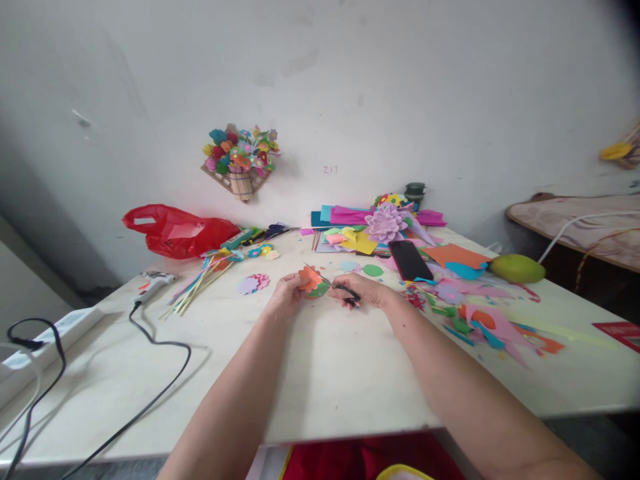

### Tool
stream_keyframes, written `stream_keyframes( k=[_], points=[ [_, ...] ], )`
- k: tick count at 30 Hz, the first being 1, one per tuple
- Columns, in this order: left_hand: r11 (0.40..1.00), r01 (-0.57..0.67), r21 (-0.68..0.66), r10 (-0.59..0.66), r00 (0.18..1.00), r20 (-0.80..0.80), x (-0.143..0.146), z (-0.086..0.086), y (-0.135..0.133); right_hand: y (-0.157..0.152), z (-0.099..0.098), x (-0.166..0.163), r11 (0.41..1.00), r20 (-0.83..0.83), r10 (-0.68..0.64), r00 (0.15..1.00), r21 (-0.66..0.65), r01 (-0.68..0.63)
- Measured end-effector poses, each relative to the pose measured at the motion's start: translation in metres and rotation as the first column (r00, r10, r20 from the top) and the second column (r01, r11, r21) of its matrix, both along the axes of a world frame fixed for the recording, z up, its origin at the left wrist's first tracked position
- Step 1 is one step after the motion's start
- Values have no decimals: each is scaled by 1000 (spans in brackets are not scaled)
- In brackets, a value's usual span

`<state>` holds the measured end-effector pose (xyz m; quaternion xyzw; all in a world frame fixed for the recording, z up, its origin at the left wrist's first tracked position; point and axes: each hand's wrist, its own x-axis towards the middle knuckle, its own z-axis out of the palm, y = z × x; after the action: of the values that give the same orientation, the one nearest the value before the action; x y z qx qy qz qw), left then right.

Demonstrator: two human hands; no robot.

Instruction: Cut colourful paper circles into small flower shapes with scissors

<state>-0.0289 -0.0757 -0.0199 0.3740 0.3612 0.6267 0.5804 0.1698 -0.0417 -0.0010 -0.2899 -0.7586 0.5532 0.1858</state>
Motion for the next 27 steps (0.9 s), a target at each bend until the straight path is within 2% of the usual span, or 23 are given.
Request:
stream_keyframes(
  k=[27],
  points=[
    [999, -13, -34, 14, 1000, 20, 1, 2, 0, 1, -1, 0, 999, 35, 21, 999, 29, -22]
  ],
)
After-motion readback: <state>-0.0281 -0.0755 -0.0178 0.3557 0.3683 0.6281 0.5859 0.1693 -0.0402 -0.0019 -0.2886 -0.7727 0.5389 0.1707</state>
